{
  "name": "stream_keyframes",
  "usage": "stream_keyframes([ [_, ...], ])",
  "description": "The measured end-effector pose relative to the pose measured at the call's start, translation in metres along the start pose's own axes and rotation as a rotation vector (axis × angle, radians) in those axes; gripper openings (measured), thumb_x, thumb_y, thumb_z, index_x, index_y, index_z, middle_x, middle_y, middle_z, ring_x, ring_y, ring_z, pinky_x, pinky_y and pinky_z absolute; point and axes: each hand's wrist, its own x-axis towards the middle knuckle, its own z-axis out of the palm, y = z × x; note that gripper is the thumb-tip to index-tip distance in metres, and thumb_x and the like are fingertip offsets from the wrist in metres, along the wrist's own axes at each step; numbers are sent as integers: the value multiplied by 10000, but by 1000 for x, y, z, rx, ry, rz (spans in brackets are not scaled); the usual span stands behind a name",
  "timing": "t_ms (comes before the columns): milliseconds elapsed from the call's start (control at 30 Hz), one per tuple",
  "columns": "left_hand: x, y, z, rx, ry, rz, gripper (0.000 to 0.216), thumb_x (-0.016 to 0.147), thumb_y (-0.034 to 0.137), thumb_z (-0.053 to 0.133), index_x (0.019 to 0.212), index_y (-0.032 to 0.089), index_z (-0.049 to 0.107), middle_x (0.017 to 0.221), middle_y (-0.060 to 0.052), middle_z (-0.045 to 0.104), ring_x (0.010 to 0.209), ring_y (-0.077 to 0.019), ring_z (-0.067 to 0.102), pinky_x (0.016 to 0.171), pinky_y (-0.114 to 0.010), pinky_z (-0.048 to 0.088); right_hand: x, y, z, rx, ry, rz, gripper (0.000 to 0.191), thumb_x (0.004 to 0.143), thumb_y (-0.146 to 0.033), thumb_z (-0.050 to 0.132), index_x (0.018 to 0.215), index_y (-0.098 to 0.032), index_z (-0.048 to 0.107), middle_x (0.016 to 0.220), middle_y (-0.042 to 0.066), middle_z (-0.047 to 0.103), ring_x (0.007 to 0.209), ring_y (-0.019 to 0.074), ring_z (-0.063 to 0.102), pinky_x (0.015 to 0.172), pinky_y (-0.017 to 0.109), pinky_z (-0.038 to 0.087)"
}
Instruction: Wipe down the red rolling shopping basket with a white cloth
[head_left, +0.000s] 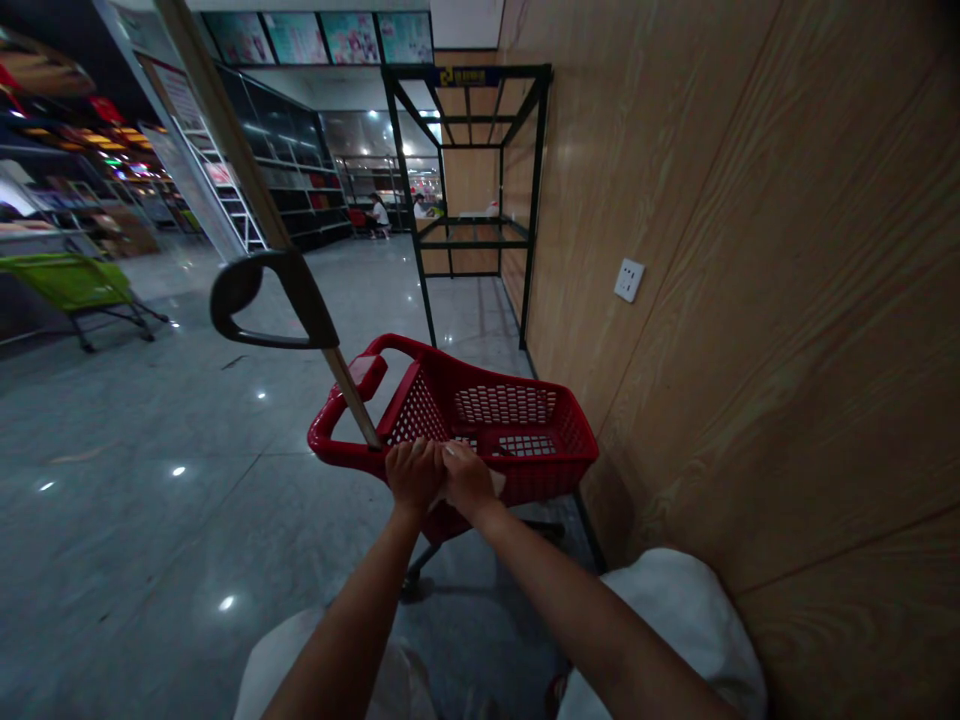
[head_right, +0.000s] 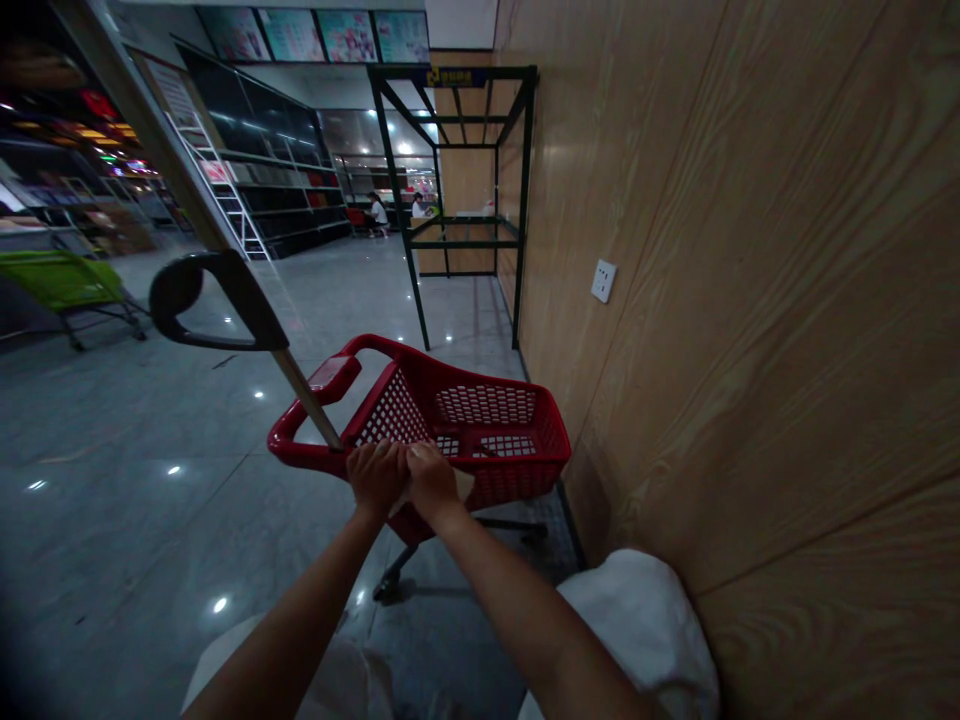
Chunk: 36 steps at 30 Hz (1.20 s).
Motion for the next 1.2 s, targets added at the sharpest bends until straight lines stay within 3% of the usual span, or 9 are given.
stream_keyframes([
  [133,-4,-11,-4,39,18,58,185,872,279,515,730,232,624,784,-29,668,761,-199,519,796,-365,293,-5,0,-1,24,-10,-102,381,870,-59,464,1217,-145,595,1197,106,638,1154,192,537,1074,385,373],
  [267,-7,-20,-7,24,44,61,194,862,277,520,698,229,613,777,-16,664,751,-187,514,795,-358,290,-48,63,-35,-52,-19,-136,458,832,-29,451,1252,-153,585,1196,105,641,1127,198,555,1071,409,376],
  [467,-7,-24,0,-11,21,20,196,852,268,515,692,221,617,787,-32,655,772,-189,518,803,-364,303,-100,143,-79,-215,26,44,496,791,-3,401,1188,-181,638,1175,97,654,1131,211,559,1066,466,376],
  [567,-3,-17,3,28,-19,-39,224,863,270,486,682,216,608,761,-43,644,785,-210,507,818,-382,313,-93,136,-71,-221,35,106,495,793,2,384,1194,-142,636,1184,119,649,1156,217,546,1071,453,376],
  [667,1,-4,-1,38,-82,-82,246,878,285,454,704,214,613,779,-57,640,830,-232,502,878,-413,328,-67,101,-44,-156,-11,62,506,810,-2,398,1250,-144,603,1234,114,629,1204,210,517,1100,431,345],
  [767,0,18,-9,20,-121,-133,255,890,287,433,743,210,626,831,-71,639,951,-260,496,1018,-479,276,-42,64,-17,-110,-24,66,503,819,-13,423,1283,-133,576,1259,124,616,1229,221,501,1114,432,327],
  [867,-7,47,-12,-79,-185,-146,240,892,308,439,828,203,645,903,-83,643,1064,-284,472,1091,-525,213,-31,52,-8,-77,-17,48,479,842,-34,416,1281,-140,577,1238,116,631,1218,218,513,1111,441,329],
  [1033,-17,82,-1,-218,-297,-100,257,902,335,438,1024,207,624,1069,-93,631,1131,-281,461,1113,-545,198,-52,93,-42,-83,-87,-84,519,809,-8,412,1277,-155,581,1259,100,621,1197,191,529,1087,395,367],
  [1200,-19,77,10,-248,-418,-77,293,912,356,413,1095,205,584,1175,-100,600,1192,-272,434,1118,-547,174,-95,162,-100,-211,-139,59,597,712,50,409,1230,-166,615,1215,82,641,1157,179,549,1079,372,365],
])
